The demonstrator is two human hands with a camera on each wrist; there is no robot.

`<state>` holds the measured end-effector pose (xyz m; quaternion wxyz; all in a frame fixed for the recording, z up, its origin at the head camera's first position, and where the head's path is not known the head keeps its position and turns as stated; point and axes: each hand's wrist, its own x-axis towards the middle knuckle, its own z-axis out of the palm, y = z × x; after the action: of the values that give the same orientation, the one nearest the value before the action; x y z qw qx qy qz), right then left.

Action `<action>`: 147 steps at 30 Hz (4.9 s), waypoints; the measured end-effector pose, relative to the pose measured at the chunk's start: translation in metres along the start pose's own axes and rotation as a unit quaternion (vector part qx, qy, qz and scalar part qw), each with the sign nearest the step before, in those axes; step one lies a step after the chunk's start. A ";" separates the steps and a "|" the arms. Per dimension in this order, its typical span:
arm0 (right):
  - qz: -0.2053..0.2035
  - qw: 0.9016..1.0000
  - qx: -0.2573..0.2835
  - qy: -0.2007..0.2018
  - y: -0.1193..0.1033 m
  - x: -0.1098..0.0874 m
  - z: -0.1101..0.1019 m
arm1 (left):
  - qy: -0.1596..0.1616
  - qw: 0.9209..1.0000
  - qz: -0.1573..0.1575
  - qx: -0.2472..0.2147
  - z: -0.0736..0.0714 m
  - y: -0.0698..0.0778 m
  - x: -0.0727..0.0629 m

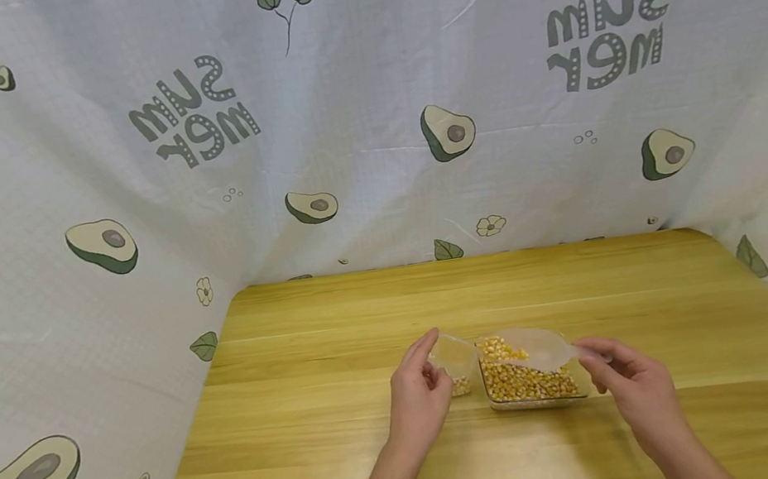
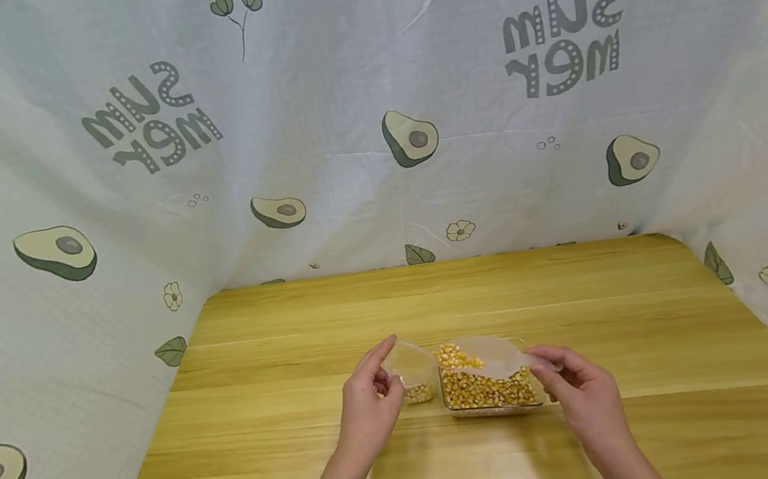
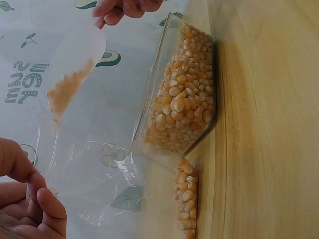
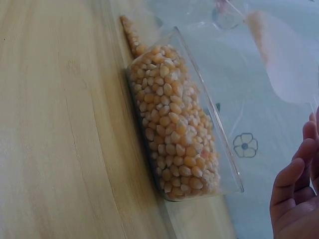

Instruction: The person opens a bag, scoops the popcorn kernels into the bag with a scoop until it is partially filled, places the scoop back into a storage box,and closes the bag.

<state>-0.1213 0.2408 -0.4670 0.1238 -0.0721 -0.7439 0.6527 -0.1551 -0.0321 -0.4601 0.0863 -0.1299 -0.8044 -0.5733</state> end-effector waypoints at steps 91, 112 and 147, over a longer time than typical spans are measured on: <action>-0.286 0.929 -0.232 -0.022 -0.025 0.013 0.024 | -0.012 1.000 0.001 0.004 0.005 0.005 0.001; -0.244 0.938 -0.247 0.017 -0.018 0.014 -0.014 | -0.012 1.000 -0.009 0.000 0.005 0.006 0.000; -0.290 0.863 -0.413 -0.012 -0.011 0.019 -0.046 | 0.003 1.000 -0.020 0.003 0.000 0.006 0.005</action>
<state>-0.1264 0.2886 -0.4485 0.2575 0.1108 -0.9340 0.2213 -0.1585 -0.0295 -0.4532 0.0772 -0.1118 -0.8081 -0.5731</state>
